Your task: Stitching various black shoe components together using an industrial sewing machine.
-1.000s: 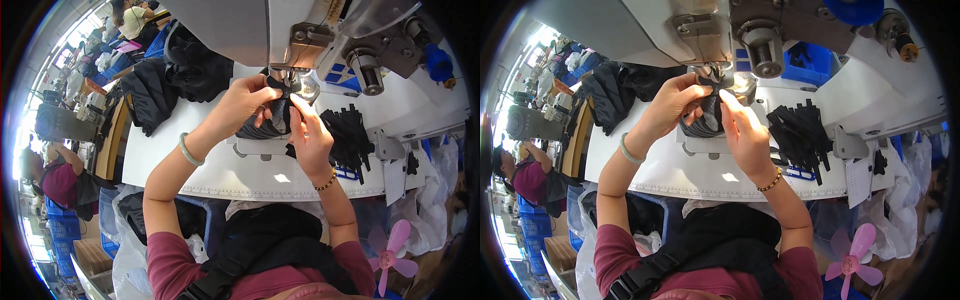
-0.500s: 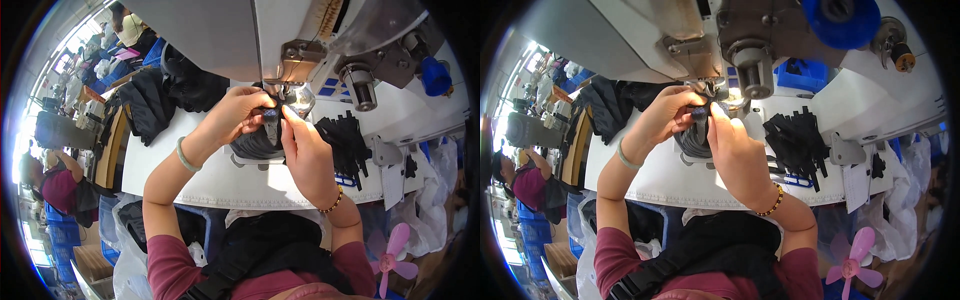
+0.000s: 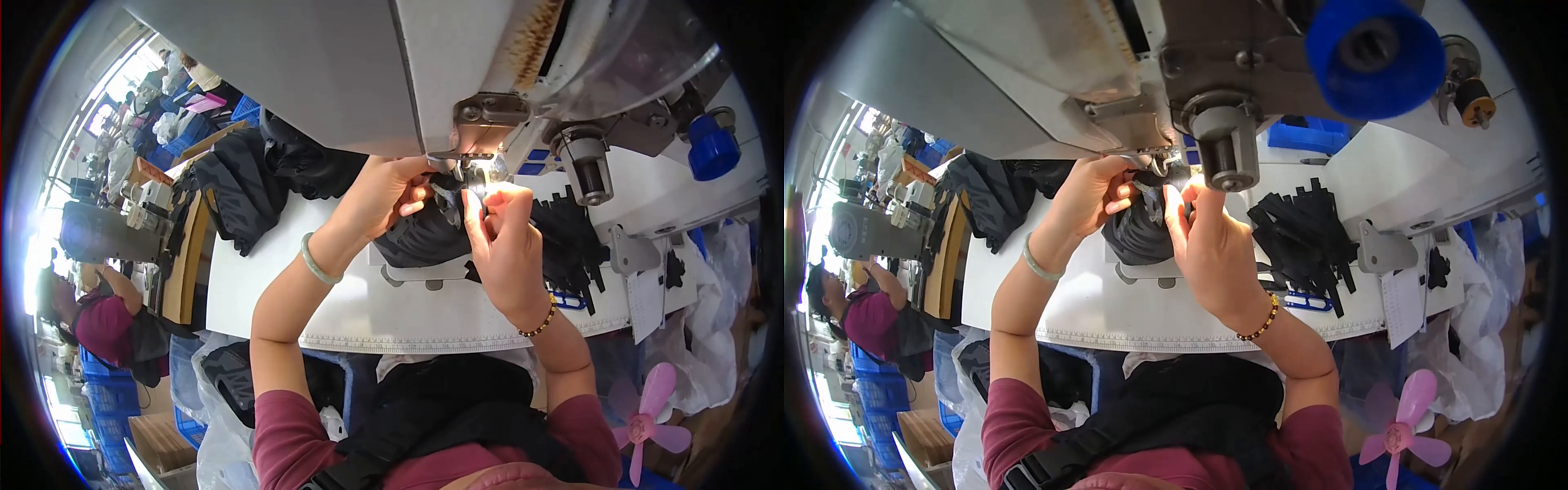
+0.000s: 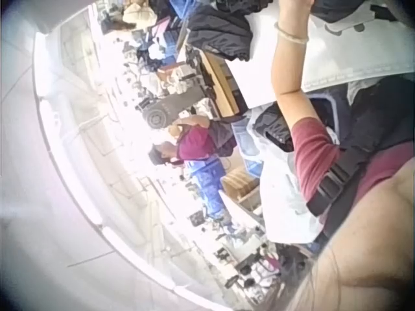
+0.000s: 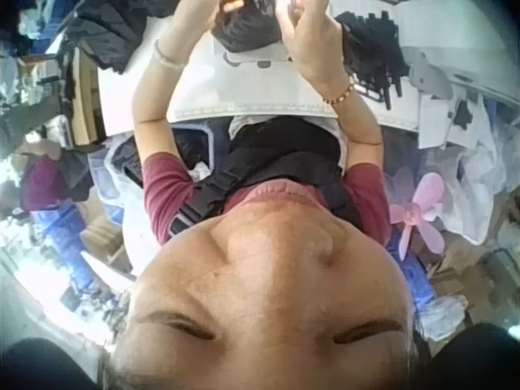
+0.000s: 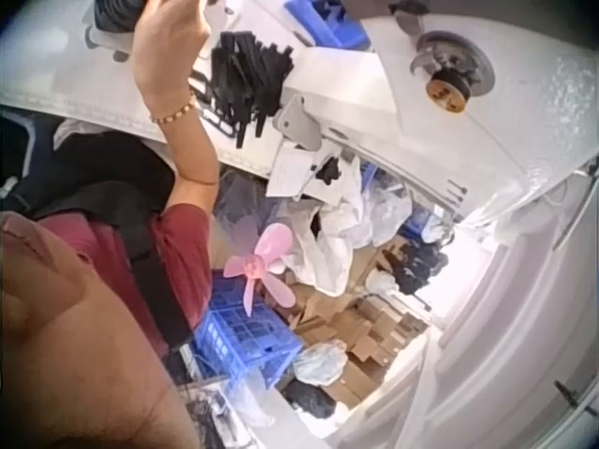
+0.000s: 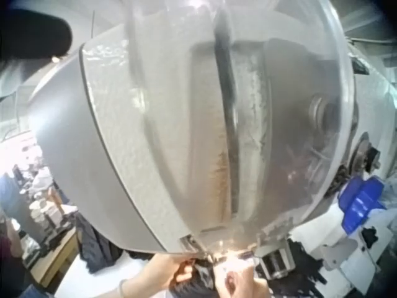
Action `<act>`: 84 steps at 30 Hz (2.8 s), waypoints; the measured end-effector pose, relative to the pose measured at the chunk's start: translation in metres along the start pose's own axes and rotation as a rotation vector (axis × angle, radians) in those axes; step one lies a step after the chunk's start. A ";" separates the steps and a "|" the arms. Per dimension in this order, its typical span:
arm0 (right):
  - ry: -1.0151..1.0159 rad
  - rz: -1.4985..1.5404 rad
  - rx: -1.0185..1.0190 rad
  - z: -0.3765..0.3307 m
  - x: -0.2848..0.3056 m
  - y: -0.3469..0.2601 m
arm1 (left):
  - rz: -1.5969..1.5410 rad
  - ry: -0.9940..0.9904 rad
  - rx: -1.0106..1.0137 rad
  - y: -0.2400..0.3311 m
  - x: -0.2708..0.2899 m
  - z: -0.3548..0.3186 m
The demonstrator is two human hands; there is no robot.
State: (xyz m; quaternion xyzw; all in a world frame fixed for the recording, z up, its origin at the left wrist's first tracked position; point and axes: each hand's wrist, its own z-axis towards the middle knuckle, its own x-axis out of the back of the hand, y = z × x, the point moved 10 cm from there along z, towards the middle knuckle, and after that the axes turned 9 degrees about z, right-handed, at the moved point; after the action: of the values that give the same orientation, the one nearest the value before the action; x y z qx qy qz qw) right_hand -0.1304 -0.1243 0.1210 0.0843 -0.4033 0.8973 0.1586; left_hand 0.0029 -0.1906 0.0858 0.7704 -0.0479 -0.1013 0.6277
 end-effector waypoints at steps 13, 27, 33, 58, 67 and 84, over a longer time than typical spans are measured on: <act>-0.025 0.000 0.144 -0.002 0.001 -0.015 | 0.058 -0.121 -0.097 0.006 -0.007 0.002; -0.660 0.330 0.043 -0.009 -0.059 -0.067 | 0.761 -0.490 -0.145 0.022 0.018 -0.102; -0.924 0.627 -0.224 -0.016 -0.103 -0.039 | 0.761 -0.277 -0.378 0.031 0.044 -0.121; -0.508 0.133 0.964 -0.062 -0.058 -0.105 | 0.292 -0.101 -0.464 0.013 0.057 -0.122; -0.477 0.436 0.321 -0.028 -0.058 -0.081 | 0.526 -0.022 -0.558 0.018 0.045 -0.137; -0.832 0.761 -0.709 -0.097 -0.064 0.010 | 0.697 0.012 -0.265 -0.028 0.003 -0.151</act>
State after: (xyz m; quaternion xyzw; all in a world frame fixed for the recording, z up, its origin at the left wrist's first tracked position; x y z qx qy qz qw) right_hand -0.0764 -0.0716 0.0319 0.2178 -0.7031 0.5965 -0.3201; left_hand 0.0370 -0.0403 0.0871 0.6205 -0.2900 0.1179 0.7190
